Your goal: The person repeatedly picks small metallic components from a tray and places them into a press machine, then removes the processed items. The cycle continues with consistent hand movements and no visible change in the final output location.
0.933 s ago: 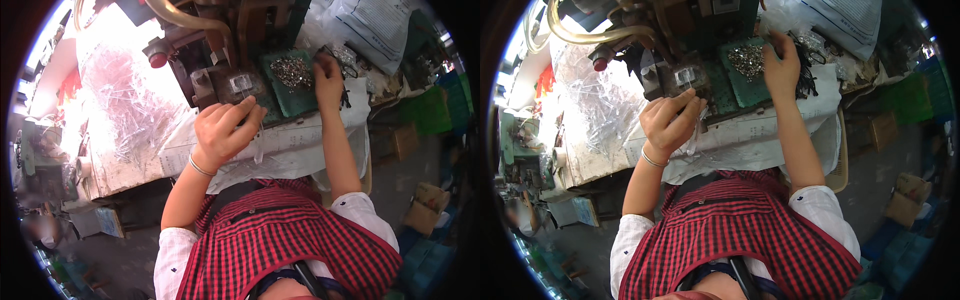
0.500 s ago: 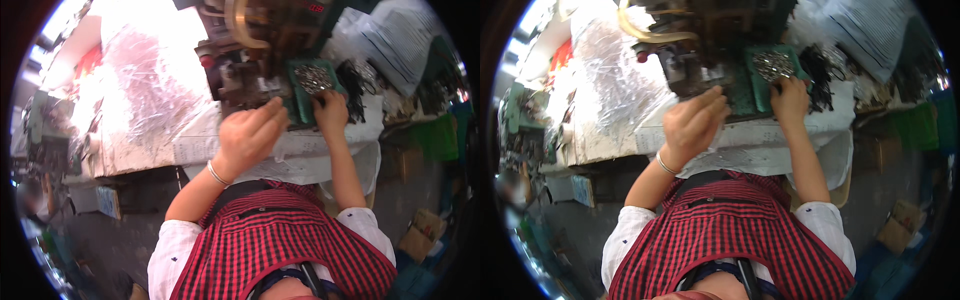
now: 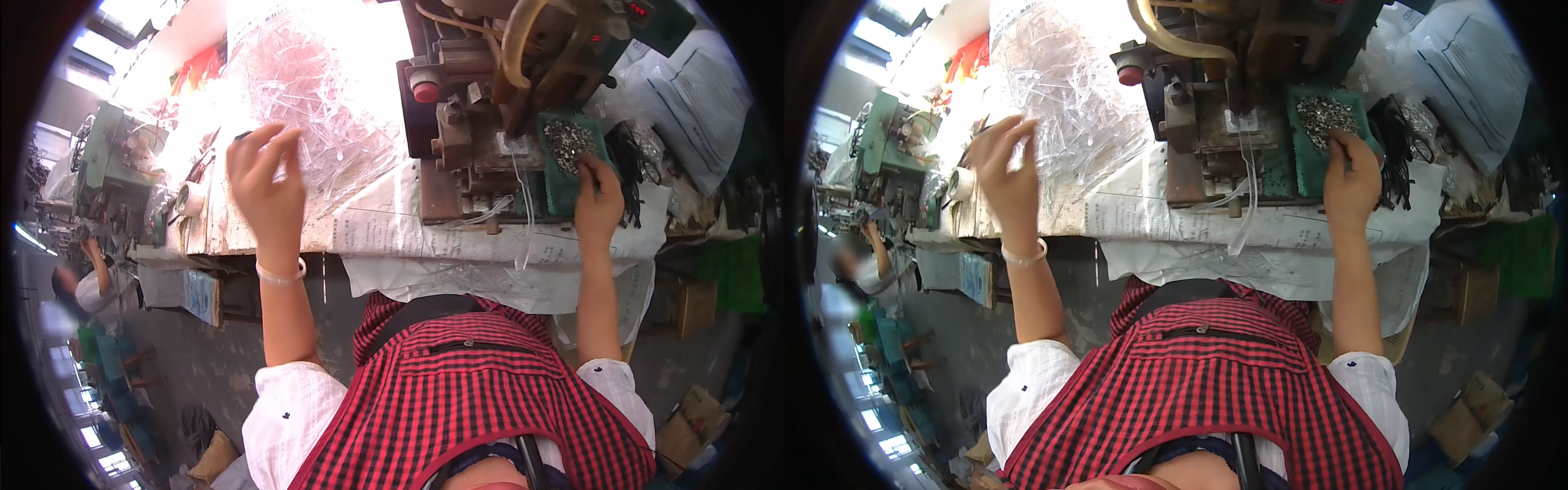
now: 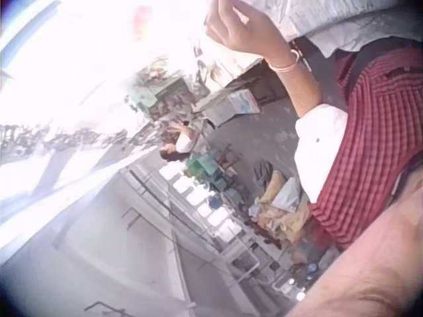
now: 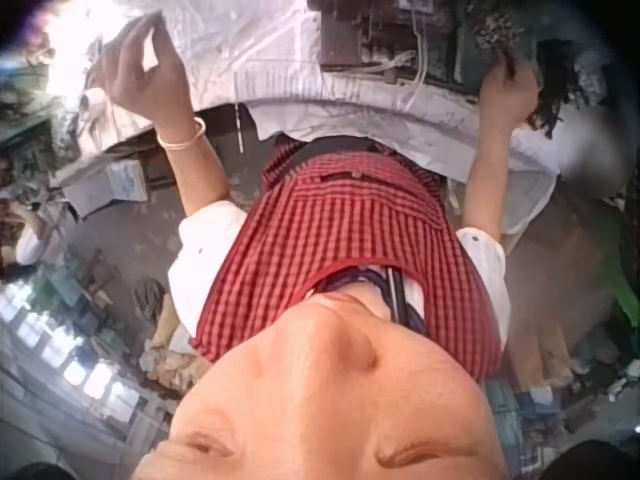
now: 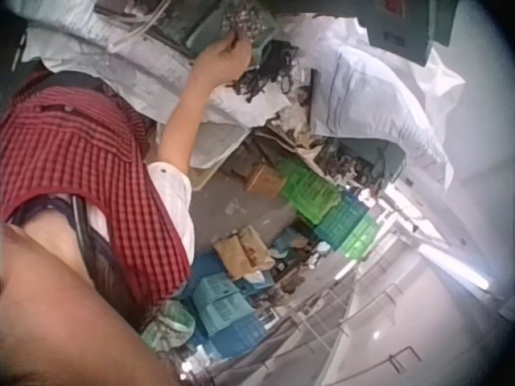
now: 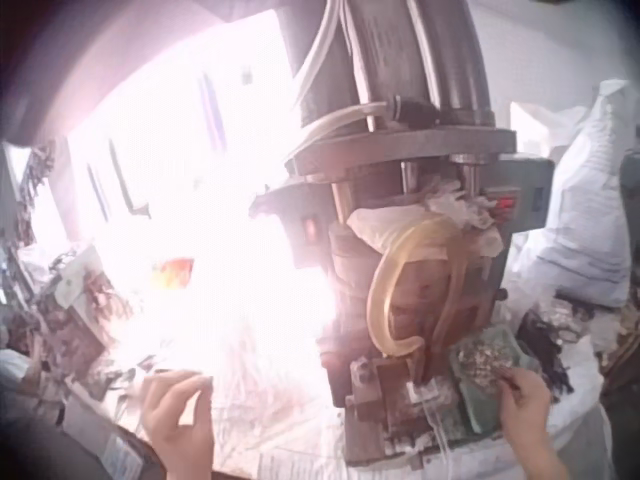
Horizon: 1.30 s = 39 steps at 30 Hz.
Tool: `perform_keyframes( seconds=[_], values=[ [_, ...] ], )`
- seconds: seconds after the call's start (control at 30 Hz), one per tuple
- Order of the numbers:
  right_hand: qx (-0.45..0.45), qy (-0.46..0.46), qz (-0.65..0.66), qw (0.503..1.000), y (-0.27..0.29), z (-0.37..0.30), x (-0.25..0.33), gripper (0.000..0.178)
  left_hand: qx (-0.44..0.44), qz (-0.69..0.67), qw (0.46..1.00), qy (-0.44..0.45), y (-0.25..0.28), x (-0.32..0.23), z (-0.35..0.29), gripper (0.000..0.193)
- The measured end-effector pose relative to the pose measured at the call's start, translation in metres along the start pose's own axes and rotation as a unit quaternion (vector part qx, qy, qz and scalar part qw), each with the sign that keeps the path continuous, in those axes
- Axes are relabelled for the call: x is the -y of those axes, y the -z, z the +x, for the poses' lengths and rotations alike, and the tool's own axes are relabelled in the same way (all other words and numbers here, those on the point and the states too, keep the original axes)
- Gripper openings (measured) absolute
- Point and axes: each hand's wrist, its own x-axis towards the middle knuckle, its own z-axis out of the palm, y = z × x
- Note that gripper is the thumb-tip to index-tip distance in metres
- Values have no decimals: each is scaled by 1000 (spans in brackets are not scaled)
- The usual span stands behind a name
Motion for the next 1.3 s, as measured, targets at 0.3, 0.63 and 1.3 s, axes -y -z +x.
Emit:
perform_keyframes(
  seconds=[0.3,0.63,1.3],
  values=[
    [-41,-47,-24,998,26,-26,-23,18,21,-39,997,64,-119,32,-66,19],
    [37,44,168,984,22,5,65,13,50,-475,846,237,-65,-65,-15,19],
    [126,-80,358,922,-1,17,130,57,-9,-361,920,-154,-20,-148,-11,25]
  ],
)
